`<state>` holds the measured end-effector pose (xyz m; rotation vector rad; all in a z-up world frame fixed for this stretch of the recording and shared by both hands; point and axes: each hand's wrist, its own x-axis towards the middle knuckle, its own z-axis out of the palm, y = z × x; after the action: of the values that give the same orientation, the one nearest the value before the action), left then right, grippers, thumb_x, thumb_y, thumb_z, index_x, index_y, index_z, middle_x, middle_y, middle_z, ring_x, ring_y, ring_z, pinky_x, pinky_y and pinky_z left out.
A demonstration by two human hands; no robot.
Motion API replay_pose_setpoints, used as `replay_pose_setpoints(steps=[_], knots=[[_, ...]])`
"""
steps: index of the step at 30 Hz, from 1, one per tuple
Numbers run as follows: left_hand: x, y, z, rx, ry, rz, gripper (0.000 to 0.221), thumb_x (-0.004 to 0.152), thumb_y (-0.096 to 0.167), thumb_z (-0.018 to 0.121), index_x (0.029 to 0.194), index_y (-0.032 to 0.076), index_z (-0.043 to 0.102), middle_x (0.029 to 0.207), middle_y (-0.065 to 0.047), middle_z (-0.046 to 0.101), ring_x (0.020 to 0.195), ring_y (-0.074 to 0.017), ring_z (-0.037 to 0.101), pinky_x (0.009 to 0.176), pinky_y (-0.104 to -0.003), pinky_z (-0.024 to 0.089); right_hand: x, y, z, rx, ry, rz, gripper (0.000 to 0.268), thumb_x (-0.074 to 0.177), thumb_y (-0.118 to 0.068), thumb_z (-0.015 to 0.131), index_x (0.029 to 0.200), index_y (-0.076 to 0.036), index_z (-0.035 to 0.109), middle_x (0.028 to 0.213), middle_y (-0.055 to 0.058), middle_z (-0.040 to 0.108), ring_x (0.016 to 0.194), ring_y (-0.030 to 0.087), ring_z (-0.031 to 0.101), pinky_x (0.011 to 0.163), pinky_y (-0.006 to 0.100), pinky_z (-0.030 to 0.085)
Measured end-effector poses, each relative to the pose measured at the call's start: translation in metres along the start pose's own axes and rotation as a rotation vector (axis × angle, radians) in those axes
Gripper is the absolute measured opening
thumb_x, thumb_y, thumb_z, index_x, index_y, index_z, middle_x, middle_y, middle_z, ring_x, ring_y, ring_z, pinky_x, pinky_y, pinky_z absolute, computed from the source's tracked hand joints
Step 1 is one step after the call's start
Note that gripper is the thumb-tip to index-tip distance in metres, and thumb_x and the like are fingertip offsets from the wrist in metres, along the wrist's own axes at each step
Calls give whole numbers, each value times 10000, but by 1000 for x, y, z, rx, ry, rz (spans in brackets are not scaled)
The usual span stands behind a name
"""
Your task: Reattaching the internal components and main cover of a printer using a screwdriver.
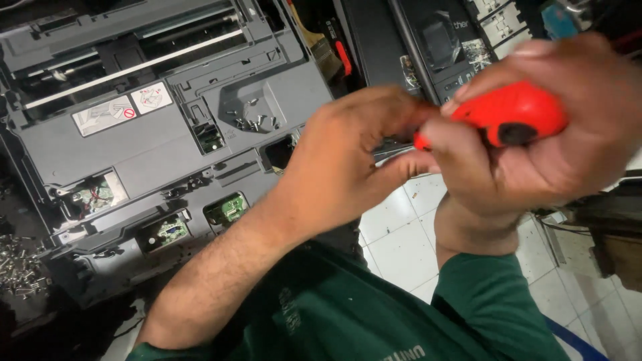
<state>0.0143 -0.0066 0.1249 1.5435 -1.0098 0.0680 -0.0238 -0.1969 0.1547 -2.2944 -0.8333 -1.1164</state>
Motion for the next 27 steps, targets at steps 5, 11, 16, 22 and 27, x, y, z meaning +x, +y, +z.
replay_pose_setpoints(steps=[5, 11, 16, 22, 27], knots=[[7, -5, -9, 6, -119, 86, 313, 1033, 233, 560, 1193, -26, 635, 1020, -129, 726, 921, -287, 716, 828, -399, 605, 6, -29, 4, 175, 57, 264, 420, 971, -179, 479, 1267, 116, 516, 1117, 310, 590, 958, 382, 670, 900, 448, 587], [13, 4, -12, 16, -97, 5, 507, 943, 438, 615, 1216, 14, 566, 1093, -92, 629, 934, -218, 652, 837, -349, 545, 4, -26, 7, 147, 129, 361, 349, 909, 1, 716, 1153, 142, 510, 1141, 260, 478, 990, 362, 553, 931, 453, 494], [15, -7, -3, 17, -33, 159, 410, 984, 396, 541, 1116, 24, 652, 994, -96, 727, 923, -281, 723, 818, -399, 581, 1, 4, -41, 162, -89, 283, 369, 890, 59, 622, 1201, 97, 427, 1194, 291, 463, 1112, 386, 551, 982, 452, 480], [17, -2, -9, -126, -213, 4, 699, 954, 222, 866, 1447, 94, 388, 1456, -105, 645, 1330, -277, 761, 1162, -427, 574, -10, 5, -57, 152, -417, 191, 403, 1122, 162, 660, 1455, 135, 434, 1390, 346, 524, 1294, 410, 662, 1192, 455, 570], [21, -7, -6, -9, -120, 160, 292, 952, 182, 774, 1137, 46, 594, 1068, -80, 700, 920, -256, 684, 807, -368, 532, 1, -2, -50, 156, -315, 369, 812, 811, 69, 757, 1519, 194, 381, 1244, 354, 573, 1209, 402, 582, 1122, 450, 479]])
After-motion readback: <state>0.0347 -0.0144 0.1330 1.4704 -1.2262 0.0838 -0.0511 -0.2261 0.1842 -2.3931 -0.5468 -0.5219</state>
